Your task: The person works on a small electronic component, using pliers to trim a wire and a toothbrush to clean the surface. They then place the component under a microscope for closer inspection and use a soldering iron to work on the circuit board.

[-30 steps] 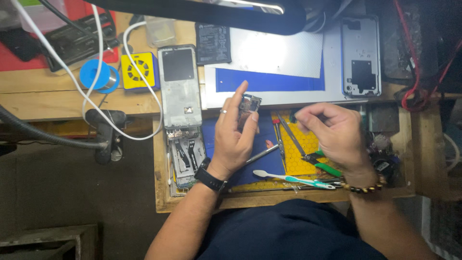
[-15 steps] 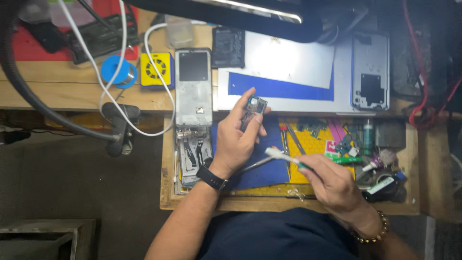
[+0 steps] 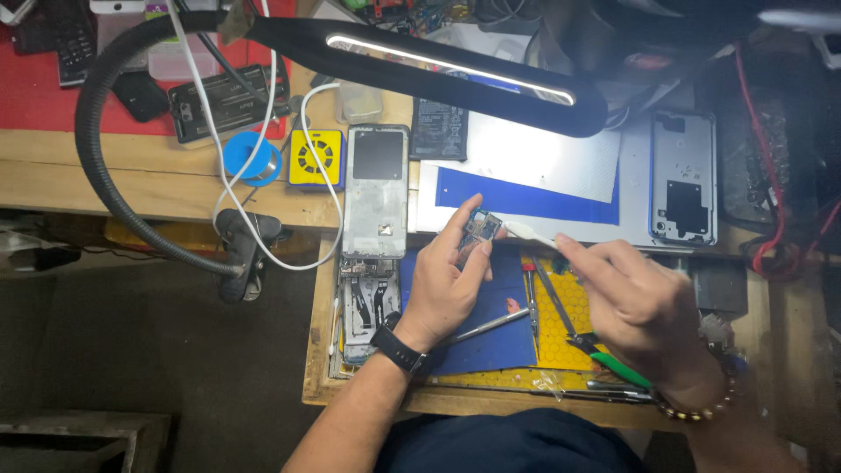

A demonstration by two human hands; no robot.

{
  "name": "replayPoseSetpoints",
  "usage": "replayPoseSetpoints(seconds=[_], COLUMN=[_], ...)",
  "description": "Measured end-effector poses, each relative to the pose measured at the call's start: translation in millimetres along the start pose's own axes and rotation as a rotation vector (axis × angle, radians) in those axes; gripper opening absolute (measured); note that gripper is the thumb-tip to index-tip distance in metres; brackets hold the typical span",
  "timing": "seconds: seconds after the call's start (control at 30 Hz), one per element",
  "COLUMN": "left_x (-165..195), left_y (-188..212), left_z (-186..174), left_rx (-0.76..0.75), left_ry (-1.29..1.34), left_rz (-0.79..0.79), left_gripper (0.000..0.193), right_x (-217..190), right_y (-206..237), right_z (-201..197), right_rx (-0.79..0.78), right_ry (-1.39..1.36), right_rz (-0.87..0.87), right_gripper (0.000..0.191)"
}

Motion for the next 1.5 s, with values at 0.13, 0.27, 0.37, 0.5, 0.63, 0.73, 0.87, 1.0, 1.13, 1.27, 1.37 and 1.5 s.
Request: replayPoseSetpoints(seconds=[0.13, 0.27, 0.37, 0.5, 0.63, 0.73, 0.87, 1.0, 1.13, 1.27, 1.37, 1.5], left_x=[3.5, 4.8, 5.1, 4.0, 2.8, 1.9, 3.3, 4.0, 2.0, 1.2, 0.9, 0.8], left_y=[-1.2, -1.4, -3.1, 2.2, -2.5, -0.3, -2.3, -2.2, -0.3, -3.7, -0.9, -2.5], left_z=[-1.2, -1.1, -1.3, -0.5, -1.3, -1.4, -2.0, -1.5, -2.8, -3.3, -3.1, -3.0], left_rx=[-0.012, 0.004, -0.012, 0.006, -0.002, -0.003, -0.012, -0.030, -0.030, -0.033, -0.037, -0.037], left_ry=[-0.030, -0.009, -0.031, -0.077, -0.030, -0.084, -0.040, -0.035, -0.122, 0.013, 0.006, 0.015], left_rz=[0.045, 0.010, 0.026, -0.012, 0.045, -0.016, 0.021, 0.023, -0.050, 0.034, 0.031, 0.020], left_gripper=[0.056, 0.056, 0.057, 0.057, 0.054, 0.058, 0.055, 0.055, 0.057, 0.056, 0.057, 0.057], right_x=[-3.8, -5.8, -7.8, -9.1, -1.2, -0.7, -0.6, -3.2, -5.2, 6.1, 26.3, 24.2], right_y=[-6.5, -7.8, -12.7, -9.2, -7.7, -9.9, -6.2, -4.7, -4.7, 0.3, 18.4, 50.2], right_z=[4.6, -7.0, -4.8, -1.8, -2.0, 5.0, 3.2, 3.6, 7.0, 9.8, 5.1, 30.6], right_rx=[-0.043, 0.049, 0.001, -0.004, -0.048, -0.056, -0.012, 0.014, 0.030, -0.068, -0.220, -0.466], right_ry=[-0.060, -0.109, -0.015, 0.013, -0.057, -0.016, -0.027, -0.057, -0.056, -0.148, -0.168, -0.239], right_rz=[-0.026, 0.029, 0.023, 0.031, 0.079, 0.064, 0.056, 0.026, 0.085, 0.150, 0.169, 0.071], right_gripper=[0.033, 0.033, 0.033, 0.033, 0.028, 0.036, 0.029, 0.027, 0.026, 0.024, 0.020, 0.021])
Point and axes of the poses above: each hand's wrist, its own y-axis away from the middle knuckle, its own z-axis out of the palm, x = y × z, the point moved 2 cm from there along -y, towards the middle knuckle, and after that the axes turned 8 degrees about z, right-handed, at the moved point
